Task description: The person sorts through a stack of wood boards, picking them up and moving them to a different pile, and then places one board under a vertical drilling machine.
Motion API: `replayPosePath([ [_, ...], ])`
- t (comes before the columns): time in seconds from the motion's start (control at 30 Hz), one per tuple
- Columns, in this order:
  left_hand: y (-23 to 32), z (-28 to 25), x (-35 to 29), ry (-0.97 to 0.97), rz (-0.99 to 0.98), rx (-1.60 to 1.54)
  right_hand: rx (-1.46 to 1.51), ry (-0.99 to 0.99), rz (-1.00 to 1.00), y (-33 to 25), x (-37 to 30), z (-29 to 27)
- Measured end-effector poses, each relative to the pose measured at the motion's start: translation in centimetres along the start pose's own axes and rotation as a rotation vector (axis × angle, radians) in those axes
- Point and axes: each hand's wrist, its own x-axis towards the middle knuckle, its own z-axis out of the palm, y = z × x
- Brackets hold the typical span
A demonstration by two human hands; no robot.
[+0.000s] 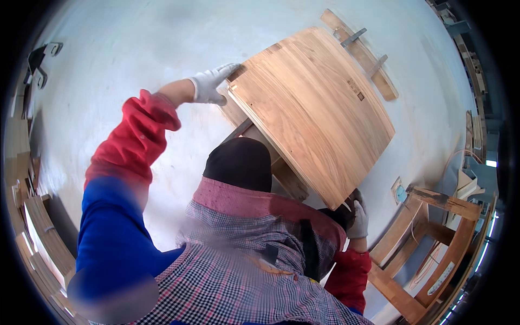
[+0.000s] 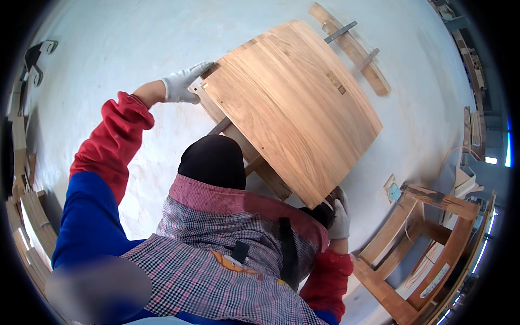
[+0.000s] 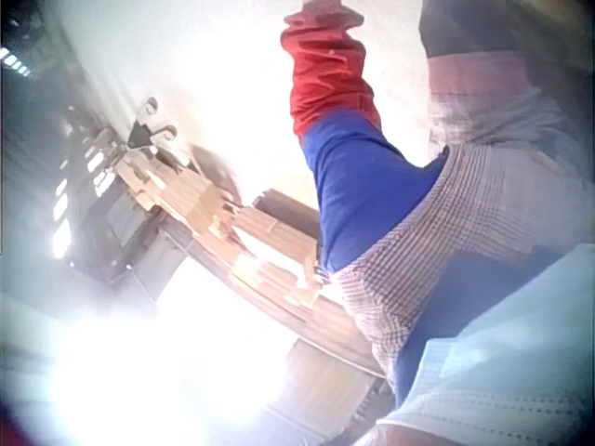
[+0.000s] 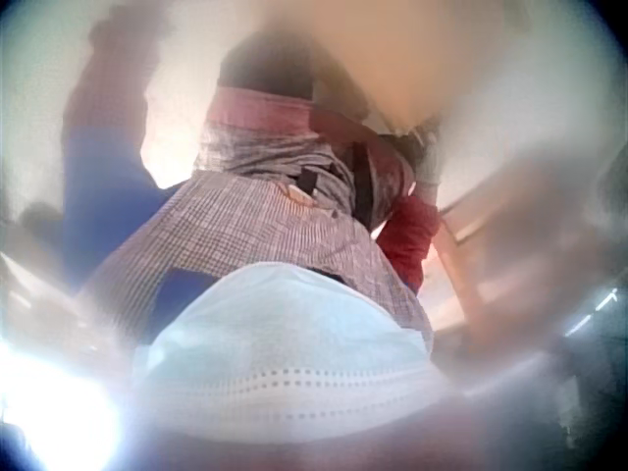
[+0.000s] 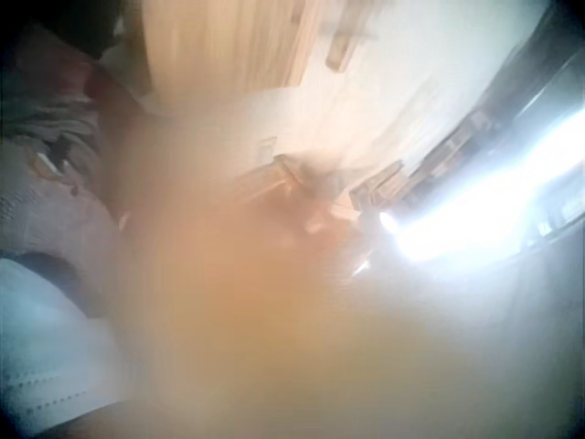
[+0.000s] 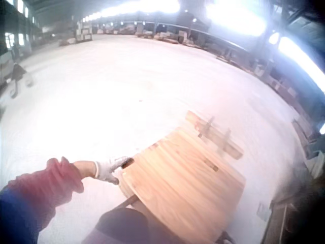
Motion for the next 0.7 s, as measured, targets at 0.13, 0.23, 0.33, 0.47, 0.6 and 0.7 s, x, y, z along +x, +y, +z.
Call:
replayPosePath([
  [0.13, 1.4, 2.3, 0.8, 0.149, -0.014, -0.041, -1.454, -0.076, -0.570, 0.5, 1.9, -1.2],
  [0.23, 0.8, 2.6, 1.0, 0.186, 0.015, -0.019, -0.402, 0.088, -0.243, 0.7, 3.8, 1.0],
  [0.33, 1.9, 2.8, 0.3, 0.174, 0.002, -0.100, 0.128, 0.123, -0.067, 0.4, 3.8, 3.1],
  [0.47, 3.2, 2.7, 0.3, 0.164, -0.096, -0.205, 0.114, 0.148, -0.115, 0.2, 3.9, 3.4],
  [0.6, 3.2, 2.5, 0.1, 0.171, -0.098, -0.194, 0.133, 0.154, -0.075, -0.1, 3.8, 3.7],
  [0.7, 2.8, 2.6, 0.3, 0.181, -0.082, -0.185, 0.123, 0.220, -0.056, 0.5, 4.1, 3.5],
])
